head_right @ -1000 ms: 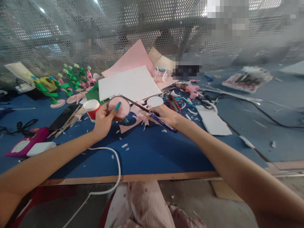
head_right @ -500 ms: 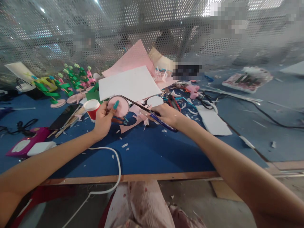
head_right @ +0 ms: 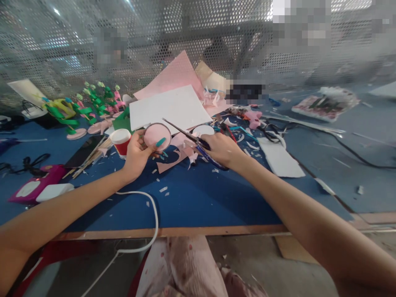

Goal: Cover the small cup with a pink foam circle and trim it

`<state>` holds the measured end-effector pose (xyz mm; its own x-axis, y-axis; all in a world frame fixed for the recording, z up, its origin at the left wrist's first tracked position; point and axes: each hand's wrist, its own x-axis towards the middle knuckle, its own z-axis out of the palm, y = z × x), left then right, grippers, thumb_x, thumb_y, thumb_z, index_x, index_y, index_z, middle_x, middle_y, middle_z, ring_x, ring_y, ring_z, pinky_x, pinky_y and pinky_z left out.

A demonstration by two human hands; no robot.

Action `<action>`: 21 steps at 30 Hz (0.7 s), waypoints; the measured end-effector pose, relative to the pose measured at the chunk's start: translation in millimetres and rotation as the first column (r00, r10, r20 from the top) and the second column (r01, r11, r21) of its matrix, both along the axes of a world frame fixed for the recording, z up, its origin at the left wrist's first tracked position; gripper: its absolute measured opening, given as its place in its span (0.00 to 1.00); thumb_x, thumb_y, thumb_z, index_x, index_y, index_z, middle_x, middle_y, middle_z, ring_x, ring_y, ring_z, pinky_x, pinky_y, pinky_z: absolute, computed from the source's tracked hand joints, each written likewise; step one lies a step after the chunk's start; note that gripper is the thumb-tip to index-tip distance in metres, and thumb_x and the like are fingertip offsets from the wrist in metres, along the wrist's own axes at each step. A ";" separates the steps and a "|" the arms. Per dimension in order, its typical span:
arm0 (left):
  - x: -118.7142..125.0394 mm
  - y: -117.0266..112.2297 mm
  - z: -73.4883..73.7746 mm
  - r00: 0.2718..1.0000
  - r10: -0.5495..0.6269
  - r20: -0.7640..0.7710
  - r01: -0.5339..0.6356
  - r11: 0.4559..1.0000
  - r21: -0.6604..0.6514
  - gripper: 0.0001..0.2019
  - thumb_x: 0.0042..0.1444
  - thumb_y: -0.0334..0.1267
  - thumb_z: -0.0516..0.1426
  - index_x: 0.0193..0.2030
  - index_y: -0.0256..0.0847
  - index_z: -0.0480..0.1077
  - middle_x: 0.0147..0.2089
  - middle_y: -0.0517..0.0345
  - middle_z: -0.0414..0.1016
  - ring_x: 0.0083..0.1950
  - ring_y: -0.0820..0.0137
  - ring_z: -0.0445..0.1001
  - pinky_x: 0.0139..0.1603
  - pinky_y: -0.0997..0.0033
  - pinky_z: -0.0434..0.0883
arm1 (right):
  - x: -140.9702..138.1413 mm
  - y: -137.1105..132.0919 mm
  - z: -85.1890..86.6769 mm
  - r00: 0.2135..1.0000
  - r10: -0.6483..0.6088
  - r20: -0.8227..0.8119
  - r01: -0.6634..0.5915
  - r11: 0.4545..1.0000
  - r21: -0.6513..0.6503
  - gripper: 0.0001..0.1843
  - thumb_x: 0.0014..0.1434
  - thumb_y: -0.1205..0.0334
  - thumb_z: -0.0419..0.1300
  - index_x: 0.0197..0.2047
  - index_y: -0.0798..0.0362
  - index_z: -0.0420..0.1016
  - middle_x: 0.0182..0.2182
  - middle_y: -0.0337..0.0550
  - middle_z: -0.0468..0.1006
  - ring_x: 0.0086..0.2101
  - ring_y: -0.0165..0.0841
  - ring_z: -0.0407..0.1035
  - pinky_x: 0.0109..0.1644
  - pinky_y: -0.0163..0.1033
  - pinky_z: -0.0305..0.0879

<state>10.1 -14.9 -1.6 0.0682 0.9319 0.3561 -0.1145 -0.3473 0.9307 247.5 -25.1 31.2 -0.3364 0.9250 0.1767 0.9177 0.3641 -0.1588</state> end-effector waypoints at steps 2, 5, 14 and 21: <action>-0.5 1.2 -1.1 1.000 0.026 -0.012 -0.025 0.999 0.025 0.26 0.39 0.47 0.67 0.40 0.42 0.60 0.33 0.59 0.74 0.24 0.73 0.73 0.21 0.74 0.71 | -0.3 -0.7 1.2 0.996 0.047 -0.080 -0.051 0.998 -0.044 0.28 0.57 0.37 0.43 0.26 0.53 0.66 0.19 0.43 0.66 0.22 0.31 0.60 0.26 0.36 0.50; -0.2 1.5 -0.7 0.999 0.039 -0.024 -0.038 0.998 0.058 0.23 0.41 0.46 0.66 0.40 0.42 0.62 0.31 0.60 0.73 0.24 0.75 0.72 0.20 0.76 0.70 | -0.6 -1.3 2.2 0.984 0.104 -0.147 -0.119 0.988 -0.096 0.28 0.57 0.36 0.42 0.24 0.52 0.62 0.17 0.41 0.64 0.20 0.30 0.58 0.26 0.36 0.50; -0.8 -1.6 1.6 0.997 0.038 -0.071 -0.032 0.995 0.095 0.20 0.49 0.45 0.61 0.50 0.47 0.68 0.50 0.52 0.71 0.28 0.77 0.70 0.20 0.77 0.72 | -0.9 -0.6 -2.9 0.998 0.062 0.034 -0.060 0.997 -0.038 0.24 0.60 0.43 0.43 0.32 0.53 0.68 0.23 0.48 0.70 0.25 0.35 0.63 0.28 0.38 0.50; -0.2 -1.9 -0.2 1.000 -0.001 0.004 0.001 1.000 0.007 0.25 0.46 0.41 0.64 0.52 0.51 0.65 0.42 0.56 0.68 0.28 0.73 0.73 0.22 0.72 0.76 | -2.6 -0.4 -6.3 0.994 0.043 0.105 -0.044 0.999 0.005 0.27 0.62 0.44 0.39 0.36 0.56 0.70 0.26 0.52 0.74 0.28 0.38 0.67 0.29 0.38 0.51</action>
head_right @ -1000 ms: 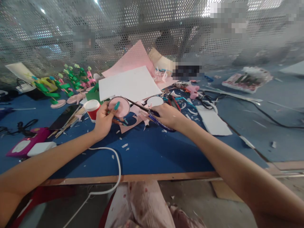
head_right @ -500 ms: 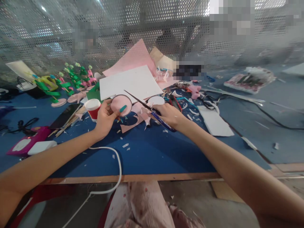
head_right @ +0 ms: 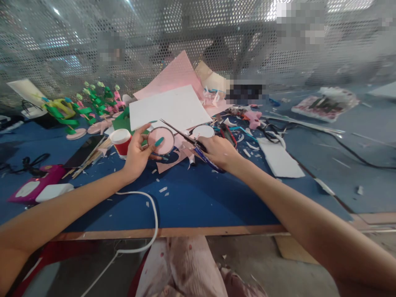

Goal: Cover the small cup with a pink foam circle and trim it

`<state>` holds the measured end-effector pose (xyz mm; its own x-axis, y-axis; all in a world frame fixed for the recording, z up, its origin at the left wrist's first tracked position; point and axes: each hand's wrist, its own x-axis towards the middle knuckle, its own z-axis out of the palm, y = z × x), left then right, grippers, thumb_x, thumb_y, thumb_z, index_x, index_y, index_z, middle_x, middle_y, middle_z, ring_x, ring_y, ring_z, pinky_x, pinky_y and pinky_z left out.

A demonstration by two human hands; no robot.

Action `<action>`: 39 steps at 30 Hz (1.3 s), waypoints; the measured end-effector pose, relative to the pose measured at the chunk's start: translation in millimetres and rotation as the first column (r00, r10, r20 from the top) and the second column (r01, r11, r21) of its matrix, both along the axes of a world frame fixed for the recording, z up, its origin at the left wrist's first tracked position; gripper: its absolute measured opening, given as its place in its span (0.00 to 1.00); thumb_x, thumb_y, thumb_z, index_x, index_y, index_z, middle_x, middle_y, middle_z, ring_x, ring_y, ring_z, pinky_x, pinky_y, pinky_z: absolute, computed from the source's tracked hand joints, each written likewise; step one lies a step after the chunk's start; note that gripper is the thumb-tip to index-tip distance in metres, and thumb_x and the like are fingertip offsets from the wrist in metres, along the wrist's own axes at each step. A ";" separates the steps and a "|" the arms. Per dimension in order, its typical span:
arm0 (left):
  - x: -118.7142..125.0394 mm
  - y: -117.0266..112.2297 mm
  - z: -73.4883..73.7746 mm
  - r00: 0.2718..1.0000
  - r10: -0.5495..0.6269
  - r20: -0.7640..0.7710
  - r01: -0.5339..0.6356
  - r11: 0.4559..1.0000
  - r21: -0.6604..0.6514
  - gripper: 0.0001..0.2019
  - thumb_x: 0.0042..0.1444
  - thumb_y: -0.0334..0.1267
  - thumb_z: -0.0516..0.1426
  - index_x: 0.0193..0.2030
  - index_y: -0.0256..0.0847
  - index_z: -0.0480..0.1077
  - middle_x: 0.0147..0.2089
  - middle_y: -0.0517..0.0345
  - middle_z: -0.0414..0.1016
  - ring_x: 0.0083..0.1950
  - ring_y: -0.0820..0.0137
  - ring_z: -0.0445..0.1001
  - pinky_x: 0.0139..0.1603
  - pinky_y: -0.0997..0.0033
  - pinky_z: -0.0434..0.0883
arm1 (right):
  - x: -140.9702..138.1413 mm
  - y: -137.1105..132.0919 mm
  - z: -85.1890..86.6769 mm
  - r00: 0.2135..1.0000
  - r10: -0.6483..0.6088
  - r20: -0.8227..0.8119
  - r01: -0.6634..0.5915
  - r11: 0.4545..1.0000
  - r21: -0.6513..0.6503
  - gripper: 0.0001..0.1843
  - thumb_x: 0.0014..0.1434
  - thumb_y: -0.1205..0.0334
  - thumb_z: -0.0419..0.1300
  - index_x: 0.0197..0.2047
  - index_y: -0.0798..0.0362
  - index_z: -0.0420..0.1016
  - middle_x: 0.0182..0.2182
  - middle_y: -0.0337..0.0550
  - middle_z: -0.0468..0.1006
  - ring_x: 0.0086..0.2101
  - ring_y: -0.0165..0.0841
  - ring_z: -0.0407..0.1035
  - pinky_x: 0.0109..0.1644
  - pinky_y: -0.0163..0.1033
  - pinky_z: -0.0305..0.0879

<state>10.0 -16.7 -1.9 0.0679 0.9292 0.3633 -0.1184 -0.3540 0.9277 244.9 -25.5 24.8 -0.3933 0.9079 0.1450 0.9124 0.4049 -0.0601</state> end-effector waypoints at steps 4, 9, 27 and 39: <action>0.3 2.3 -1.7 1.000 -0.022 0.012 0.022 0.999 0.028 0.26 0.42 0.43 0.66 0.49 0.49 0.66 0.41 0.57 0.67 0.30 0.73 0.74 0.27 0.69 0.78 | -2.7 -1.0 -1.4 0.999 -0.033 0.030 0.034 0.999 -0.013 0.27 0.62 0.44 0.40 0.39 0.57 0.69 0.30 0.53 0.76 0.30 0.38 0.69 0.29 0.37 0.50; -0.1 4.0 -4.9 1.000 -0.009 0.029 0.008 0.999 0.046 0.30 0.39 0.45 0.68 0.50 0.50 0.63 0.42 0.57 0.68 0.33 0.69 0.76 0.28 0.67 0.78 | -4.6 -3.3 -0.1 0.999 -0.052 0.008 0.053 0.998 -0.028 0.26 0.61 0.44 0.42 0.39 0.57 0.69 0.30 0.52 0.76 0.31 0.39 0.69 0.30 0.37 0.51; 0.5 0.4 1.7 0.999 0.040 -0.036 -0.039 0.999 0.035 0.16 0.45 0.41 0.64 0.37 0.40 0.63 0.28 0.62 0.71 0.24 0.77 0.69 0.21 0.77 0.66 | -6.1 -6.9 1.8 0.963 -0.018 -0.270 0.012 1.000 -0.024 0.23 0.57 0.41 0.47 0.28 0.53 0.64 0.19 0.42 0.65 0.22 0.32 0.61 0.26 0.36 0.47; 1.4 -3.6 4.5 0.975 -0.027 -0.222 0.019 0.999 -0.038 0.17 0.46 0.33 0.61 0.43 0.39 0.65 0.24 0.66 0.68 0.27 0.76 0.68 0.28 0.75 0.63 | -27.0 -22.6 4.9 0.220 -0.294 -0.930 -0.231 0.911 -0.342 0.23 0.41 0.47 0.68 0.19 0.52 0.61 0.08 0.28 0.56 0.09 0.20 0.49 0.10 0.31 0.40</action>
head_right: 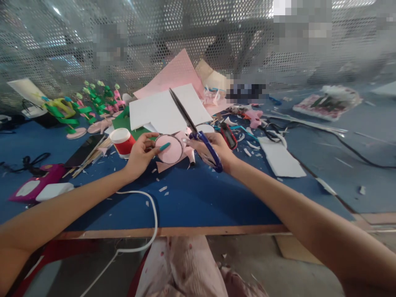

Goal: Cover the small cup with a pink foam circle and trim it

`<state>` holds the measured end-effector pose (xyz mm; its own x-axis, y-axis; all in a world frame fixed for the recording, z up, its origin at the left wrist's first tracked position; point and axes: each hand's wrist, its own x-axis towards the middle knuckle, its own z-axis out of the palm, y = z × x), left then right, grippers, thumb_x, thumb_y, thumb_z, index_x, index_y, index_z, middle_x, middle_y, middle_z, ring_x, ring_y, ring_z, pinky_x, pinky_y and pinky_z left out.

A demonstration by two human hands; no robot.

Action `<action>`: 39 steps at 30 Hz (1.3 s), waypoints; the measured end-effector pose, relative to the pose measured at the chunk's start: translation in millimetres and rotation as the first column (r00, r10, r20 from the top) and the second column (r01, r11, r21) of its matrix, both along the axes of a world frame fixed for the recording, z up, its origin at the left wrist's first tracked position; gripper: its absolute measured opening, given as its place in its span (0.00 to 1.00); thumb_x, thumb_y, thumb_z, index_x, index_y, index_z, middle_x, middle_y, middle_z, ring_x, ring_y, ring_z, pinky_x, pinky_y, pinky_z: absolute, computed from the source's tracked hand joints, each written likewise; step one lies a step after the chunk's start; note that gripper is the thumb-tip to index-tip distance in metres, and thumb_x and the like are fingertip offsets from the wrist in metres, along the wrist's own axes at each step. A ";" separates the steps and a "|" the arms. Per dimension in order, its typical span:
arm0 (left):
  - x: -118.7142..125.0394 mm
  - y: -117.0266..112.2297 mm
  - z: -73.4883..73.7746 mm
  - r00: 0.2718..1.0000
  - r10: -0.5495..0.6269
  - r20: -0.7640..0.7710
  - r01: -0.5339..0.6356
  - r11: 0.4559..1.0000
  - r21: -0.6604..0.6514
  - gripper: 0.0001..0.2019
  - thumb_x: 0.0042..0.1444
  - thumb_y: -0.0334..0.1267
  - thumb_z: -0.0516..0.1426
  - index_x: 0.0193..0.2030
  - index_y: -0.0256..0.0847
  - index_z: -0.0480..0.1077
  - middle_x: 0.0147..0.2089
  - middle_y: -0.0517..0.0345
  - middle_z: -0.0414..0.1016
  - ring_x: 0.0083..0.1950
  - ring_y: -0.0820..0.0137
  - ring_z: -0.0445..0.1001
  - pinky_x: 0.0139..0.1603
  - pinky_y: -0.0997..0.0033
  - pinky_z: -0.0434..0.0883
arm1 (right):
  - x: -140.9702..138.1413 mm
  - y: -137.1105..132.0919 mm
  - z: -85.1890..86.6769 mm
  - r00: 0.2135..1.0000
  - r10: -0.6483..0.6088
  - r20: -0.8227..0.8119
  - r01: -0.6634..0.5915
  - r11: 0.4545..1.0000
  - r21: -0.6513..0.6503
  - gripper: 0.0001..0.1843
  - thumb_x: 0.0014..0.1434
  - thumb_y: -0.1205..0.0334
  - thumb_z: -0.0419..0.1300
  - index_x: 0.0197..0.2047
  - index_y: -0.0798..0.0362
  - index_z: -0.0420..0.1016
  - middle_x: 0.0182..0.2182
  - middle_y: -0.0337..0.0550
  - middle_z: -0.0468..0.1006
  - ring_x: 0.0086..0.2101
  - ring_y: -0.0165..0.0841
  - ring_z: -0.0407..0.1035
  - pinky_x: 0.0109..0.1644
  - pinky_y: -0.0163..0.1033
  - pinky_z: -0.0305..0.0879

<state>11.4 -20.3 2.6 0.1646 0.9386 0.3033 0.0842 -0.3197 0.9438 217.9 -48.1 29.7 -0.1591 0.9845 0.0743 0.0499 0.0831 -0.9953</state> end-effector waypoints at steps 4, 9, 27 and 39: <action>0.3 -1.7 1.9 0.998 -0.028 -0.052 0.030 0.999 0.034 0.16 0.44 0.32 0.62 0.41 0.39 0.65 0.22 0.68 0.66 0.26 0.77 0.65 0.29 0.74 0.61 | 1.2 5.5 -5.9 0.996 0.086 -0.033 -0.089 0.990 -0.110 0.22 0.36 0.53 0.72 0.21 0.54 0.63 0.08 0.27 0.57 0.09 0.19 0.49 0.10 0.28 0.41; -0.7 -0.8 -0.1 0.996 -0.013 -0.083 0.014 1.000 0.020 0.16 0.44 0.34 0.63 0.40 0.39 0.64 0.22 0.67 0.67 0.26 0.76 0.65 0.28 0.73 0.60 | -1.9 5.6 -7.9 0.984 0.136 -0.114 -0.149 0.982 -0.115 0.25 0.39 0.50 0.70 0.16 0.54 0.59 0.07 0.28 0.55 0.08 0.18 0.47 0.10 0.29 0.41; 7.3 3.4 -3.1 0.960 -0.080 0.270 0.083 0.997 -0.001 0.12 0.41 0.39 0.65 0.27 0.38 0.68 0.27 0.62 0.70 0.29 0.77 0.69 0.31 0.74 0.71 | -23.4 -4.3 -6.0 0.977 -0.064 -0.204 0.049 0.996 -0.081 0.21 0.33 0.56 0.73 0.31 0.55 0.74 0.09 0.26 0.58 0.11 0.19 0.49 0.14 0.31 0.42; 9.5 4.1 -4.7 0.947 -0.035 0.319 0.073 0.992 -0.108 0.18 0.39 0.44 0.66 0.35 0.38 0.70 0.33 0.58 0.76 0.30 0.73 0.74 0.27 0.74 0.76 | -19.8 0.7 -10.9 0.997 -0.058 -0.051 0.060 0.997 0.039 0.21 0.35 0.49 0.70 0.26 0.56 0.70 0.15 0.30 0.61 0.17 0.22 0.55 0.18 0.31 0.47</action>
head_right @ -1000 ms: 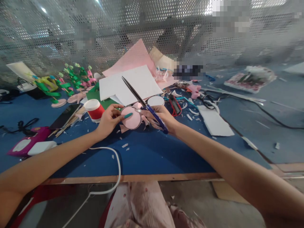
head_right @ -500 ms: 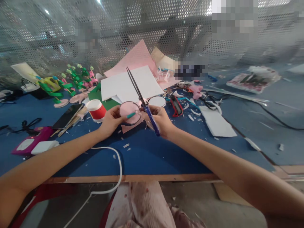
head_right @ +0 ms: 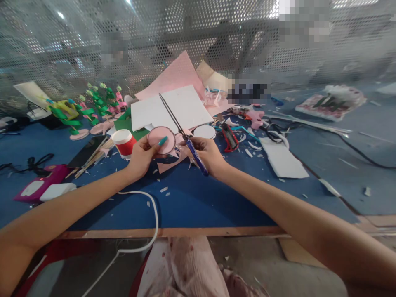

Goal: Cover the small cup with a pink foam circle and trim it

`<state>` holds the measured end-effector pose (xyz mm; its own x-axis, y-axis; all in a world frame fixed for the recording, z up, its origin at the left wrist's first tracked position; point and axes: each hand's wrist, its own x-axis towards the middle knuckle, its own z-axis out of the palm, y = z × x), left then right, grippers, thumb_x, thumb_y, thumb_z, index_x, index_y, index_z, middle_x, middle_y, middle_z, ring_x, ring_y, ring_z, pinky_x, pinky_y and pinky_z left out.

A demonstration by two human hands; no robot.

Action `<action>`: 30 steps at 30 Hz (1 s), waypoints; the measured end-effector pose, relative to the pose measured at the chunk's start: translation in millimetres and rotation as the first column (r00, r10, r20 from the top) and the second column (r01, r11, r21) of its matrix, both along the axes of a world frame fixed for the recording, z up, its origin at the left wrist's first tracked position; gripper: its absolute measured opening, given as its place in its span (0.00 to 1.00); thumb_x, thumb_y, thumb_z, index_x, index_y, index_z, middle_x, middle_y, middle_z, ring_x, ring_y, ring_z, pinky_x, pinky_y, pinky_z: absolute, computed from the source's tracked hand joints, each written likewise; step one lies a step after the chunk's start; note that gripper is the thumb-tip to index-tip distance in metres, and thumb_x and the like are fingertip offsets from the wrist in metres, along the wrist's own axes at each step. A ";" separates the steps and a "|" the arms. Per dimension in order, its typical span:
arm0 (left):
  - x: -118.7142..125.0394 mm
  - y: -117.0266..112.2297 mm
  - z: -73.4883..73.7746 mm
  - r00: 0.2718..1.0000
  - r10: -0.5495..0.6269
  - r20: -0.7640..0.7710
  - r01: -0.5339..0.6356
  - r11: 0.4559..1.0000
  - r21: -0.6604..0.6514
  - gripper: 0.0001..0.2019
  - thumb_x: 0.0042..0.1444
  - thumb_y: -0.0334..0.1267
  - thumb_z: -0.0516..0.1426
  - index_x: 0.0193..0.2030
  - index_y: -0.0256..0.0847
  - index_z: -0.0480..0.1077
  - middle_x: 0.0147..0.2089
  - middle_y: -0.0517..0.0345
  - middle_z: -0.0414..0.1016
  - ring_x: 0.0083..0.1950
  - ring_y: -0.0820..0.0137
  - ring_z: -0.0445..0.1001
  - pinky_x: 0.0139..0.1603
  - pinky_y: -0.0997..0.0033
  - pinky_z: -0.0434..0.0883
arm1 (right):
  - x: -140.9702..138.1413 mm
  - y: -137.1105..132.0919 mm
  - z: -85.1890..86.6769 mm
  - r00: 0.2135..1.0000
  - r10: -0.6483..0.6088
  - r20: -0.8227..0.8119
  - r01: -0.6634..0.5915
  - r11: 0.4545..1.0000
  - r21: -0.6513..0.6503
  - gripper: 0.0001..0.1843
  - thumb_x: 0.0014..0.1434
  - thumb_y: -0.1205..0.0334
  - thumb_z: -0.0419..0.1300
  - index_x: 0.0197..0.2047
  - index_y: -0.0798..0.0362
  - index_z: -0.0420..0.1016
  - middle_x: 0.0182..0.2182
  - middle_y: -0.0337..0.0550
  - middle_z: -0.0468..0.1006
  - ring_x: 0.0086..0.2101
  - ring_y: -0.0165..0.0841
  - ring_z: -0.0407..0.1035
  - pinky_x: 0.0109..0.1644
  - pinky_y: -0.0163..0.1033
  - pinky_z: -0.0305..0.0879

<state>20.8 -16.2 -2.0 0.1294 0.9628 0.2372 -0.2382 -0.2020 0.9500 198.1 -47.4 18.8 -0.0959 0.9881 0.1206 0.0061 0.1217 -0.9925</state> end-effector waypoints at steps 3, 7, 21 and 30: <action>-3.4 1.9 1.3 0.994 0.102 0.049 -0.102 0.995 -0.007 0.19 0.37 0.44 0.67 0.35 0.38 0.71 0.32 0.60 0.76 0.30 0.75 0.74 0.27 0.76 0.76 | 11.2 2.5 5.4 0.990 0.027 0.138 -0.036 0.998 0.060 0.22 0.36 0.48 0.69 0.24 0.55 0.68 0.15 0.30 0.60 0.17 0.21 0.52 0.19 0.32 0.46; -6.1 2.7 0.8 0.986 0.148 0.071 -0.151 0.988 0.041 0.17 0.38 0.44 0.67 0.34 0.38 0.71 0.31 0.60 0.76 0.30 0.76 0.74 0.28 0.77 0.75 | 28.1 8.0 12.8 0.927 0.134 0.352 -0.160 0.986 0.048 0.23 0.44 0.43 0.64 0.21 0.55 0.64 0.12 0.31 0.57 0.16 0.22 0.51 0.20 0.33 0.46; -5.3 1.1 2.1 0.988 0.111 0.105 -0.117 0.991 0.060 0.17 0.38 0.45 0.66 0.34 0.40 0.71 0.29 0.63 0.75 0.29 0.76 0.73 0.28 0.75 0.75 | 37.1 11.8 16.1 0.784 0.207 0.586 -0.261 0.965 0.008 0.28 0.47 0.36 0.57 0.17 0.54 0.63 0.09 0.34 0.58 0.13 0.23 0.53 0.17 0.33 0.46; -4.8 -0.6 3.3 0.991 0.086 0.102 -0.091 0.994 0.055 0.19 0.39 0.45 0.66 0.37 0.40 0.71 0.33 0.60 0.77 0.31 0.74 0.75 0.24 0.76 0.74 | 35.7 15.3 12.1 0.799 0.175 0.576 -0.238 0.971 0.036 0.28 0.45 0.35 0.58 0.17 0.53 0.62 0.10 0.34 0.58 0.15 0.23 0.53 0.19 0.34 0.47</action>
